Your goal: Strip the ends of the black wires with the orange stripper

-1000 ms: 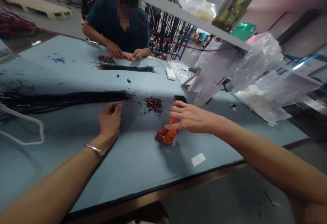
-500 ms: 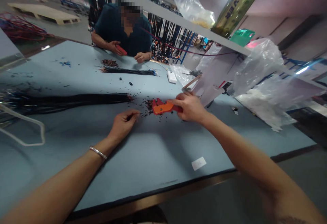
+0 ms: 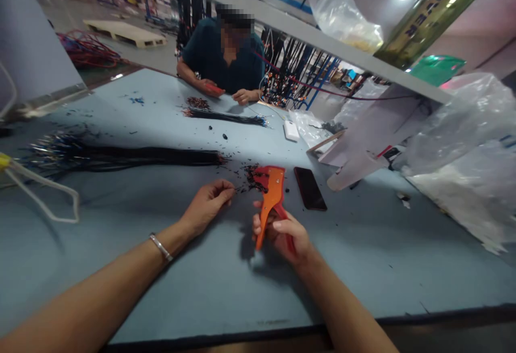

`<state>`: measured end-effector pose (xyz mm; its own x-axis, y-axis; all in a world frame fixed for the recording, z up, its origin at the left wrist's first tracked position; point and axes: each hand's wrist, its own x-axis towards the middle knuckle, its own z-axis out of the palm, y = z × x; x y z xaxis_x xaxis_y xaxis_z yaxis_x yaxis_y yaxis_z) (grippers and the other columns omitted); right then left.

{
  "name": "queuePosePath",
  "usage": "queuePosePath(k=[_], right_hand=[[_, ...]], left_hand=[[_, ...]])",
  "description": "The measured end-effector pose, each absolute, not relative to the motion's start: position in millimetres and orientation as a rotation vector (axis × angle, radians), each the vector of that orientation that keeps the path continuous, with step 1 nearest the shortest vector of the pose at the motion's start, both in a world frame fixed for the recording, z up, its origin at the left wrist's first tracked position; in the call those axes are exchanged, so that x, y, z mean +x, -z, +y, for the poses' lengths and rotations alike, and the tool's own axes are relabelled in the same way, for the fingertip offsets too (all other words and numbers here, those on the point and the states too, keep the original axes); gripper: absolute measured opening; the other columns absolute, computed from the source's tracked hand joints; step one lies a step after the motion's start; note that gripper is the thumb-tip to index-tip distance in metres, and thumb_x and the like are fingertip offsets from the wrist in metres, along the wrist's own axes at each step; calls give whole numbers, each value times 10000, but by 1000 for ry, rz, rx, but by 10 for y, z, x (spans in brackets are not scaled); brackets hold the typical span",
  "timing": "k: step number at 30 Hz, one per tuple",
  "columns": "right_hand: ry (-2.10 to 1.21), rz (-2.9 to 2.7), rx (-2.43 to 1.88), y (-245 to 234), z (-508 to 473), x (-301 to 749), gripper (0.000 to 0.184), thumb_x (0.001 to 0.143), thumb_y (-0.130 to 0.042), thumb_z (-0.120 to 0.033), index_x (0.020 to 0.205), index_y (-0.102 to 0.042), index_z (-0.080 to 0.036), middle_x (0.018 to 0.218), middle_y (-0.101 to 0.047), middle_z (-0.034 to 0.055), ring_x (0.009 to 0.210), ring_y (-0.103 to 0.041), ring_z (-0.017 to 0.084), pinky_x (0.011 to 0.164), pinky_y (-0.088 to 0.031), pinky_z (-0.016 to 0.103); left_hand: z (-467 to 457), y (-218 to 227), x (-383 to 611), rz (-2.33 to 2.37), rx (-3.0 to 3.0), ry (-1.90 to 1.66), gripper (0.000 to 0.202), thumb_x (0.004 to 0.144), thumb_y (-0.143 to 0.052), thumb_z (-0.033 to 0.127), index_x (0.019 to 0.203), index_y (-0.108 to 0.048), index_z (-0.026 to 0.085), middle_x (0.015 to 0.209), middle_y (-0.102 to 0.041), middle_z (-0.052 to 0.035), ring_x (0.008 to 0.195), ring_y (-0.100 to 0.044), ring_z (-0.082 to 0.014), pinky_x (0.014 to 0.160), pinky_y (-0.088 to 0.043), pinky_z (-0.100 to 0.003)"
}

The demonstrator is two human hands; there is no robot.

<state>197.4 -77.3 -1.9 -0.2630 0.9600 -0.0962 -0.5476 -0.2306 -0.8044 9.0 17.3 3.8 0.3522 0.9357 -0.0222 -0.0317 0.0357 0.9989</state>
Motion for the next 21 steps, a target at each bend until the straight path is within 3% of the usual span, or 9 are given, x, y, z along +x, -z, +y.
queuePosePath(k=[9, 16, 21], right_hand=[[-1738, -789, -792, 94, -912, 1923, 502, 651, -661, -191, 1145, -579, -173, 878, -627, 53, 742, -600, 176, 728, -492, 343], [-1466, -1171, -1045, -29, -935, 2030, 487, 716, -714, -321, 1164, -578, -187, 882, -618, 49, 764, -567, 194, 685, -452, 315], [-1585, -1140, -1051, -54, -938, 2060, 470, 726, -701, -333, 1148, -579, -166, 874, -638, 64, 728, -592, 194, 637, -474, 313]], left_hand=[[95, -117, 119, 931, 1410, -905, 198, 778, -601, 391, 787, -617, 194, 608, -554, 31, 479, -439, -98, 492, -350, -229], [68, -122, 135, 973, 1399, -877, 199, 771, -570, 368, 694, -590, 187, 549, -502, 37, 521, -430, -116, 527, -337, -232], [88, -80, 141, 947, 1324, -936, 181, 755, -587, 352, 693, -597, 183, 543, -509, 35, 526, -433, -114, 526, -339, -229]])
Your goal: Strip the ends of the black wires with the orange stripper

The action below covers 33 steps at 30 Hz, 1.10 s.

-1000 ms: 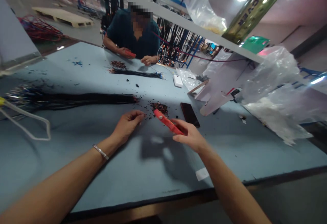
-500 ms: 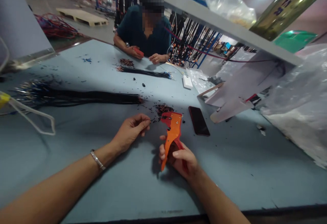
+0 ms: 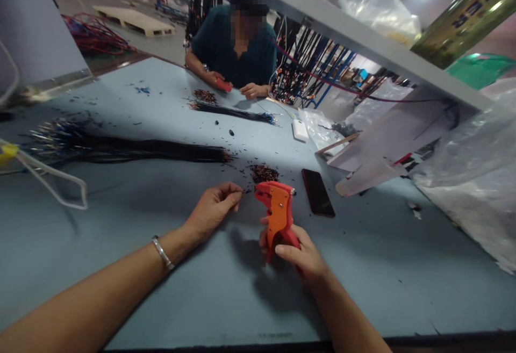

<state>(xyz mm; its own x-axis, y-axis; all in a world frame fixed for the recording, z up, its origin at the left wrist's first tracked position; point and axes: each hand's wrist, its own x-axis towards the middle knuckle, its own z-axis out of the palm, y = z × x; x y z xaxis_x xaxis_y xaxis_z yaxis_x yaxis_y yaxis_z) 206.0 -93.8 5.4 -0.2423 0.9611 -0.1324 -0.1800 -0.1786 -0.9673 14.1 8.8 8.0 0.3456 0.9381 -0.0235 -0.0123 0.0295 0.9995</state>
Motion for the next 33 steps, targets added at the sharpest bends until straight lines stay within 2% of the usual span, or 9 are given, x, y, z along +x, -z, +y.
queuePosePath(k=[3, 8, 10, 17, 23, 33], right_hand=[[-1742, -991, -972, -10, -932, 2048, 442, 720, -681, -312, 1118, -580, -150, 849, -658, 78, 681, -620, 197, 568, -499, 314], [-1817, -820, -852, 49, -920, 2039, 443, 714, -638, -254, 1138, -581, -140, 847, -675, 81, 700, -646, 188, 633, -538, 343], [-1833, -837, -833, 54, -918, 2034, 438, 704, -642, -239, 1127, -586, -141, 833, -678, 76, 677, -646, 183, 613, -538, 331], [-1842, -942, -883, 52, -935, 2023, 477, 669, -714, -251, 1113, -599, -123, 860, -687, 96, 692, -659, 200, 585, -526, 316], [-1811, -941, -884, 54, -930, 2032, 487, 654, -728, -259, 1105, -615, -114, 849, -697, 97, 682, -662, 203, 586, -520, 315], [-1780, -951, -902, 31, -912, 2040, 443, 685, -692, -243, 1102, -607, -122, 824, -693, 92, 684, -664, 204, 621, -531, 334]], left_hand=[[93, -72, 143, 935, 1303, -954, 173, 757, -592, 349, 700, -604, 186, 541, -507, 35, 517, -430, -113, 509, -333, -227], [94, -67, 142, 933, 1328, -979, 161, 761, -600, 347, 726, -620, 191, 555, -506, 39, 535, -444, -114, 530, -340, -225], [94, -61, 138, 933, 1367, -983, 164, 771, -597, 345, 730, -624, 188, 567, -507, 37, 548, -446, -113, 543, -346, -225], [108, -39, 121, 908, 1454, -1010, 207, 797, -586, 374, 742, -635, 181, 601, -531, 16, 611, -490, -135, 620, -402, -248], [99, -43, 112, 920, 1472, -1077, 161, 796, -596, 334, 762, -653, 187, 596, -547, 23, 585, -497, -125, 599, -406, -235], [73, -63, 111, 900, 1595, -989, 193, 814, -563, 345, 748, -626, 174, 591, -525, 26, 574, -477, -119, 570, -382, -227]])
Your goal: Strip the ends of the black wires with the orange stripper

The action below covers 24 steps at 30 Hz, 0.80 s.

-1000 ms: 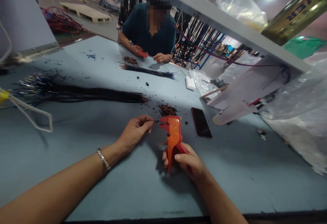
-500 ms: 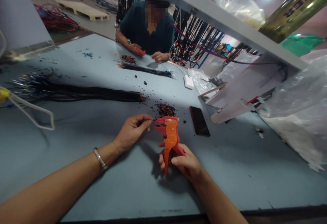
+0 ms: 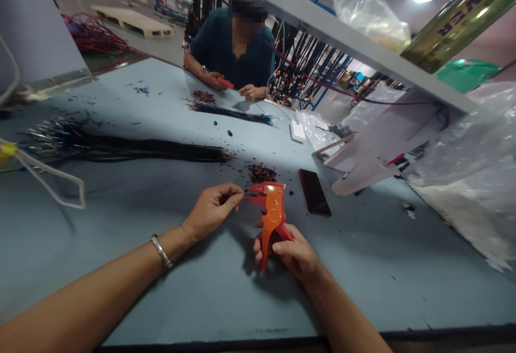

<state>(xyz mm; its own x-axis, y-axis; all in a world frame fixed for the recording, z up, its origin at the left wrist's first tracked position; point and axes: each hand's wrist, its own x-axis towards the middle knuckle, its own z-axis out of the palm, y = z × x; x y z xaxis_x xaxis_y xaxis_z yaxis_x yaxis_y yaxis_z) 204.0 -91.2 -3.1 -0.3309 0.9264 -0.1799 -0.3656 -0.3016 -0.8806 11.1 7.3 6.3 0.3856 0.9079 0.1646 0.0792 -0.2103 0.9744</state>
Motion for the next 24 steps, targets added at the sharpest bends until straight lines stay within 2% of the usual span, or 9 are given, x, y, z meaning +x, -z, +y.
queuePosePath(k=[13, 24], right_hand=[[-1807, -986, -885, 42, -918, 2037, 411, 702, -715, -286, 1054, -607, -103, 784, -637, 63, 649, -628, 170, 538, -512, 269], [-1718, -1001, -998, 42, -933, 1991, 330, 702, -733, -352, 898, -607, -117, 672, -585, 17, 530, -546, 127, 453, -445, 227]], left_hand=[[41, -94, 106, 832, 1674, -1000, 205, 836, -540, 313, 733, -597, 145, 587, -506, 35, 552, -449, -91, 532, -364, -195], [28, -97, 94, 806, 1747, -1044, 169, 845, -537, 252, 739, -606, 140, 589, -526, 34, 548, -470, -80, 528, -388, -178]])
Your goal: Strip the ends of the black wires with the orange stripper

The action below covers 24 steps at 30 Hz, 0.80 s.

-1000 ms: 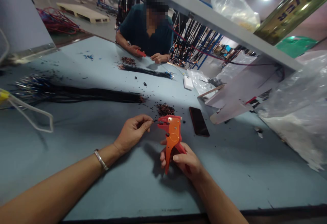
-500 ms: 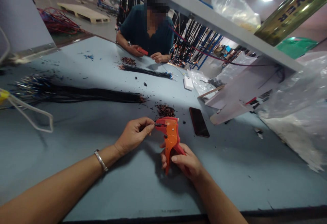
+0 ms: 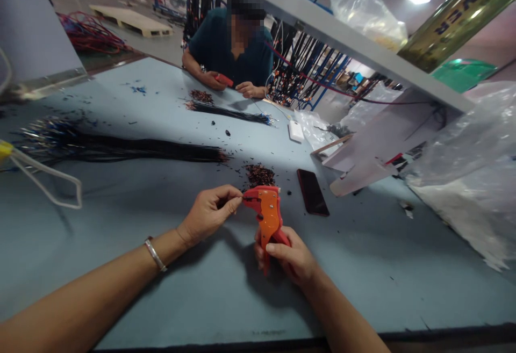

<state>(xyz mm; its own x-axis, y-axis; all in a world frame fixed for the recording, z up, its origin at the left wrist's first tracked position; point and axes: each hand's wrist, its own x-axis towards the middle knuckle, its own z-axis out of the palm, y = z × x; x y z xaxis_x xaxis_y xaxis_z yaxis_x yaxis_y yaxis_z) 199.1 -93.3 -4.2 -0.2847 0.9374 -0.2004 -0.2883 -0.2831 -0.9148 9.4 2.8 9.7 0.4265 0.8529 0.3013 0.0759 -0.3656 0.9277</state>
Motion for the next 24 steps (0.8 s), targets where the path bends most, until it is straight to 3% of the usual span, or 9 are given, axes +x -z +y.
queuePosePath(k=[7, 24], right_hand=[[-1683, -1061, -1012, 72, -939, 1999, 307, 723, -723, -377, 817, -589, -117, 617, -564, 8, 487, -523, 114, 404, -426, 204], [-1745, -1006, -1054, 18, -929, 2035, 312, 694, -744, -359, 838, -615, -114, 647, -582, 15, 505, -543, 118, 450, -451, 222]], left_hand=[[28, -108, 90, 806, 1742, -1061, 163, 834, -549, 244, 742, -629, 136, 580, -543, 30, 542, -487, -81, 521, -403, -175], [26, -97, 68, 829, 2006, -1102, 160, 848, -522, 191, 738, -625, 137, 559, -565, 37, 508, -491, -73, 497, -384, -156]])
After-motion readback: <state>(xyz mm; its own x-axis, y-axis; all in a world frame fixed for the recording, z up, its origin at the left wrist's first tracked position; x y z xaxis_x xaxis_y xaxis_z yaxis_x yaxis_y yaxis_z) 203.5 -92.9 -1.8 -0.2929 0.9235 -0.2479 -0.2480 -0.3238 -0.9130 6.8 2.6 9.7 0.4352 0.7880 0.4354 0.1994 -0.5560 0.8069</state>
